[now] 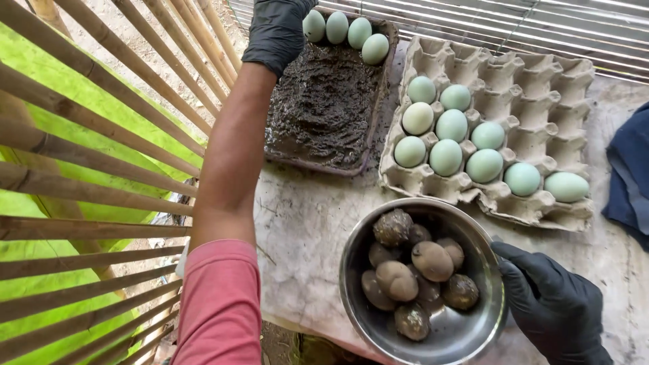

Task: Coating eggs with a mud mixture for preservation, likely to make salted eggs.

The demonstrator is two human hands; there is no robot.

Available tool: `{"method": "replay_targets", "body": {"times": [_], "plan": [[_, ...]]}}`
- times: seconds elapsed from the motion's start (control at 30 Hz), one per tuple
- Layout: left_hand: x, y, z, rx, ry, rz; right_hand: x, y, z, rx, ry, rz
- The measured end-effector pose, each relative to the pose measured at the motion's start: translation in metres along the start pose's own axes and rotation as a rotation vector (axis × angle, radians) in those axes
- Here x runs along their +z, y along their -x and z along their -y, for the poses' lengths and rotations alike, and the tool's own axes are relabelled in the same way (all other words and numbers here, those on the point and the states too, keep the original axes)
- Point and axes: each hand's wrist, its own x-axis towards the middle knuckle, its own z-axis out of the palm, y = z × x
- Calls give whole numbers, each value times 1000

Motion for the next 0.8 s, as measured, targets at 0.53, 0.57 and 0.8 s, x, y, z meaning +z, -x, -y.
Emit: {"method": "replay_targets", "body": {"times": [0.53, 0.57, 0.8], "plan": [[-17, 16, -3, -274, -58, 198, -6, -5, 5, 13, -93, -7], [-15, 15, -2, -275, -58, 200, -4, -4, 4, 14, -93, -6], [-3, 21, -14, -290, 70, 233, -1, 3, 0, 27, -7, -1]]}}
